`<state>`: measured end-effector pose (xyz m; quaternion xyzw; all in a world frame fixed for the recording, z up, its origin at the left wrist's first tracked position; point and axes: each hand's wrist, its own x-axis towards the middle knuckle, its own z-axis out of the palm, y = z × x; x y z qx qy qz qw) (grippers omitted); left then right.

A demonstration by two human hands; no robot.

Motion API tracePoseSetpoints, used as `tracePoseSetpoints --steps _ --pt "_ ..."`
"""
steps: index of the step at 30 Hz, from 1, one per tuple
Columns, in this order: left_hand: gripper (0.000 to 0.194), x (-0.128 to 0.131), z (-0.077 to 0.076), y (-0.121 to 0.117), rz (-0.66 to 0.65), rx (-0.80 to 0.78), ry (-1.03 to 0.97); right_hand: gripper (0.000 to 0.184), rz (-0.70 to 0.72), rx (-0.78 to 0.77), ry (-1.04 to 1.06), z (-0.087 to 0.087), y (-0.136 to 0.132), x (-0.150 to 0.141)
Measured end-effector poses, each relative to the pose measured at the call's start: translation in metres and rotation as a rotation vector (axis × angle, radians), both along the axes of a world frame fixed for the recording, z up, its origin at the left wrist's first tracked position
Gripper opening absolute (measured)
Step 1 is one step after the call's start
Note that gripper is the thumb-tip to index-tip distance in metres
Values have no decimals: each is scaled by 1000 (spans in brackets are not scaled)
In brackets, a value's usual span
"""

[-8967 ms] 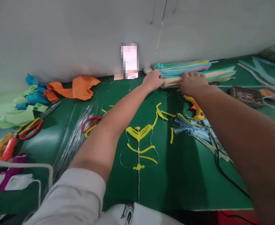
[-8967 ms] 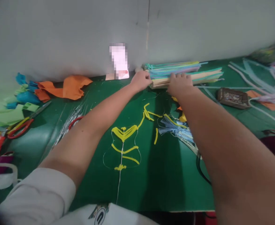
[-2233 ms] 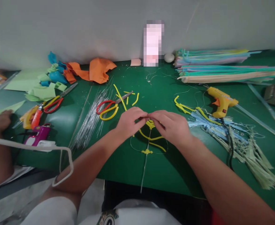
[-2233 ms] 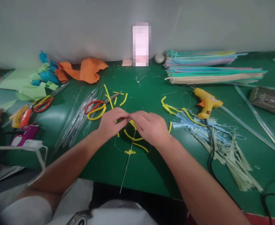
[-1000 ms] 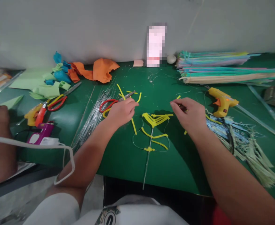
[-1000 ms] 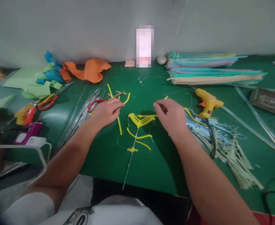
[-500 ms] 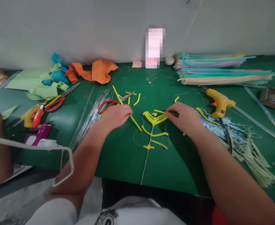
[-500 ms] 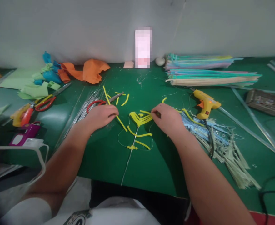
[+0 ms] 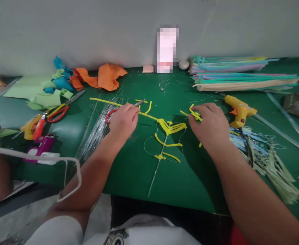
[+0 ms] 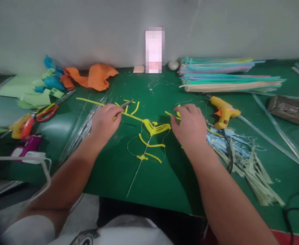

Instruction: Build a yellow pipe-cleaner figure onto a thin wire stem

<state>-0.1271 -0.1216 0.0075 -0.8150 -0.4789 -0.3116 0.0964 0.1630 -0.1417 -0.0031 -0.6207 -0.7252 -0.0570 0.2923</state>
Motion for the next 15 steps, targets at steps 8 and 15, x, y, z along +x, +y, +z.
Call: tracePoseSetpoints --steps 8,15 --pt "28 18 -6 1 -112 6 99 13 98 -297 12 -8 0 -6" --pt "29 23 -3 -1 -197 -26 71 10 161 -490 342 -4 -2 -10"
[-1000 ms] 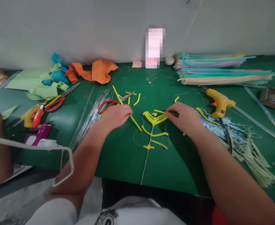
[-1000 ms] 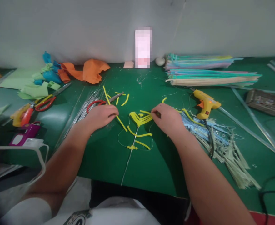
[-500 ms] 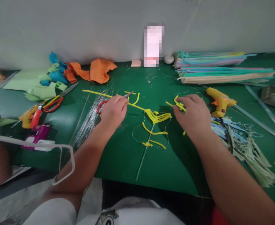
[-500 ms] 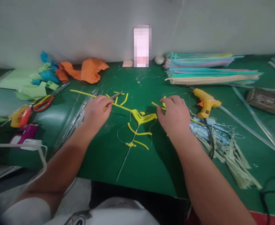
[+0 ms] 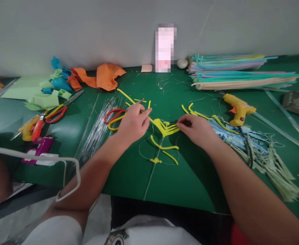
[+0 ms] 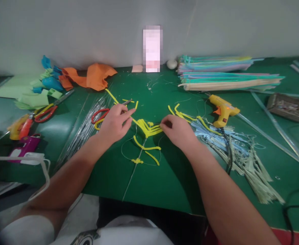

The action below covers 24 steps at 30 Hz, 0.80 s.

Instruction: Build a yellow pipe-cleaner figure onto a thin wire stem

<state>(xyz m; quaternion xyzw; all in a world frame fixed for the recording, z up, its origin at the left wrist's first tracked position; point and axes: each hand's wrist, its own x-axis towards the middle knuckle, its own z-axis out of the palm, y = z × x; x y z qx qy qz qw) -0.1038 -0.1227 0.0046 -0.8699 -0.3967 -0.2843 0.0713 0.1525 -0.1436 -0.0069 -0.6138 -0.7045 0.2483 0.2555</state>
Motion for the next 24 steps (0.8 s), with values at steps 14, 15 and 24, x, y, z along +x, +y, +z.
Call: tracePoseSetpoints --steps 14,15,24 --pt "7 -3 12 -12 -117 102 -231 17 -147 -248 781 2 -7 -30" --pt "7 -3 13 -12 -118 108 -231 17 -173 -246 787 2 -8 -31" --pt "6 -6 16 -11 -32 168 -166 26 -136 -285 832 -1 -9 -33"
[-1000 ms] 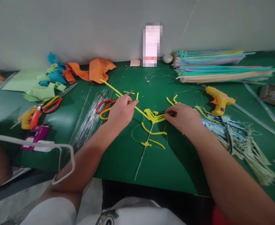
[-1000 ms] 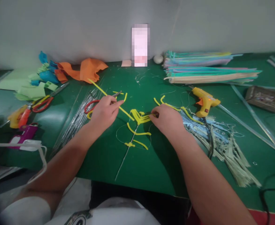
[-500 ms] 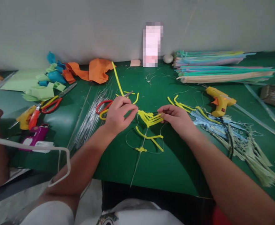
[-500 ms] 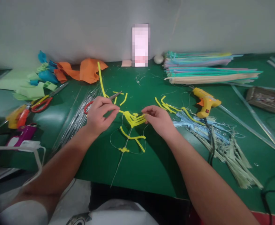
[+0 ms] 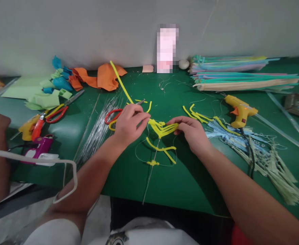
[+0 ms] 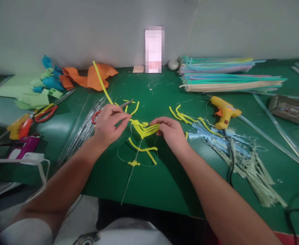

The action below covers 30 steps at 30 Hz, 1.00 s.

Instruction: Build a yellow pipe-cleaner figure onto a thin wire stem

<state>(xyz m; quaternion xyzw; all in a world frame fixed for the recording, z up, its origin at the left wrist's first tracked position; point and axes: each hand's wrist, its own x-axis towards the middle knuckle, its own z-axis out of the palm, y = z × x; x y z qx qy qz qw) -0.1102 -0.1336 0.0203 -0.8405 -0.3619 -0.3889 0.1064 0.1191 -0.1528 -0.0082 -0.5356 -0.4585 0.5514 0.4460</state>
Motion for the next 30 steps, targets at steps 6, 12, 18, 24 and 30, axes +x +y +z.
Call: tracePoseSetpoints --steps 6,12,18,24,30 --pt "6 0 1 0 -25 40 48 28 -33 -26 50 2 1 -2" --pt "6 0 -2 -1 -67 18 89 28 -25 -25 12 4 0 -2" --pt "5 1 -1 -4 -114 -10 103 15 40 -13 -27 4 -4 -4" --pt "4 5 -4 -5 -155 -4 61 13 16 -18 174 1 -3 -5" --pt "2 9 -10 -8 -187 -61 83 20 3 -3 209 -3 -1 -5"
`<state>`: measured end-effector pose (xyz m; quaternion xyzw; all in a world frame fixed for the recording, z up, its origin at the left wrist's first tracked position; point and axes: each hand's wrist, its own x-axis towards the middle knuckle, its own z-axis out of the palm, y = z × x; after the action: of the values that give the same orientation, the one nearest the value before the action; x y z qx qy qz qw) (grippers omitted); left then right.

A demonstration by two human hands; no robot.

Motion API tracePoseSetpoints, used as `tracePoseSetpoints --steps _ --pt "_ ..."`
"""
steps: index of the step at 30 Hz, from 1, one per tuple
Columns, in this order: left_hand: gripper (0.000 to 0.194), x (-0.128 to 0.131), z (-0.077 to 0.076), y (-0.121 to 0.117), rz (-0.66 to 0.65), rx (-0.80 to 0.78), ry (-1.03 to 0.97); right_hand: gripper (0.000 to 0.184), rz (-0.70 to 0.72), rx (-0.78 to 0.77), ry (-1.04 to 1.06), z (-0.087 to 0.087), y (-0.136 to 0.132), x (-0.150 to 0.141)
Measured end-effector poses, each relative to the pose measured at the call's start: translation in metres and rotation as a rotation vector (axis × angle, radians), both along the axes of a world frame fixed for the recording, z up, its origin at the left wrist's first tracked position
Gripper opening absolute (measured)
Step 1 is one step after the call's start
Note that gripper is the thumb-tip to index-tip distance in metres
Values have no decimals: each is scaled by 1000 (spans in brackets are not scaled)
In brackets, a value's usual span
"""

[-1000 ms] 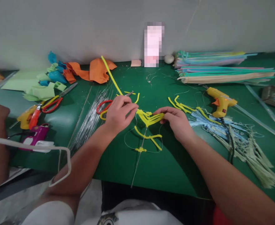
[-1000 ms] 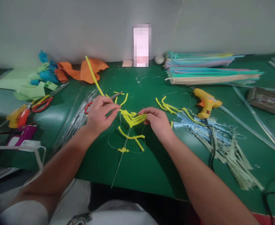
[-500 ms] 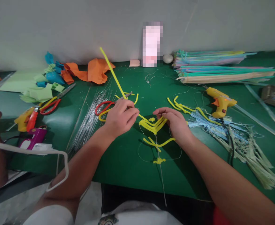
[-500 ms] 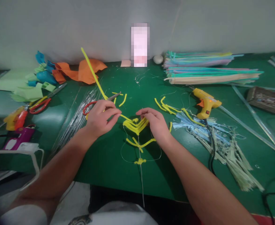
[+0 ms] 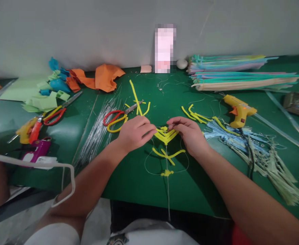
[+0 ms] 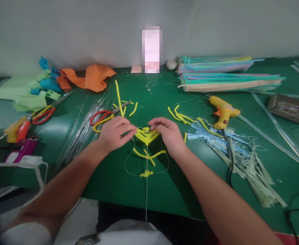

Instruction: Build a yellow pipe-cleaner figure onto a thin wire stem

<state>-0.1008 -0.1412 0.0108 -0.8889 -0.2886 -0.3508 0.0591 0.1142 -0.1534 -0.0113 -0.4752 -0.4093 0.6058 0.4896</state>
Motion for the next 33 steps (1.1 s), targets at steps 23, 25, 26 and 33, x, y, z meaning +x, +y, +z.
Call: tracePoseSetpoints --steps 23,25,26,33 --pt "6 0 0 -5 133 -149 -65 19 -15 14 -65 0 -1 0" --pt "6 0 1 -5 143 -133 -58 18 -20 24 -94 1 -2 0" --pt "6 0 2 -5 144 -123 -48 18 -25 21 -100 1 -2 0" --pt "7 -3 11 -8 84 -108 194 18 -42 -88 36 6 -2 3"
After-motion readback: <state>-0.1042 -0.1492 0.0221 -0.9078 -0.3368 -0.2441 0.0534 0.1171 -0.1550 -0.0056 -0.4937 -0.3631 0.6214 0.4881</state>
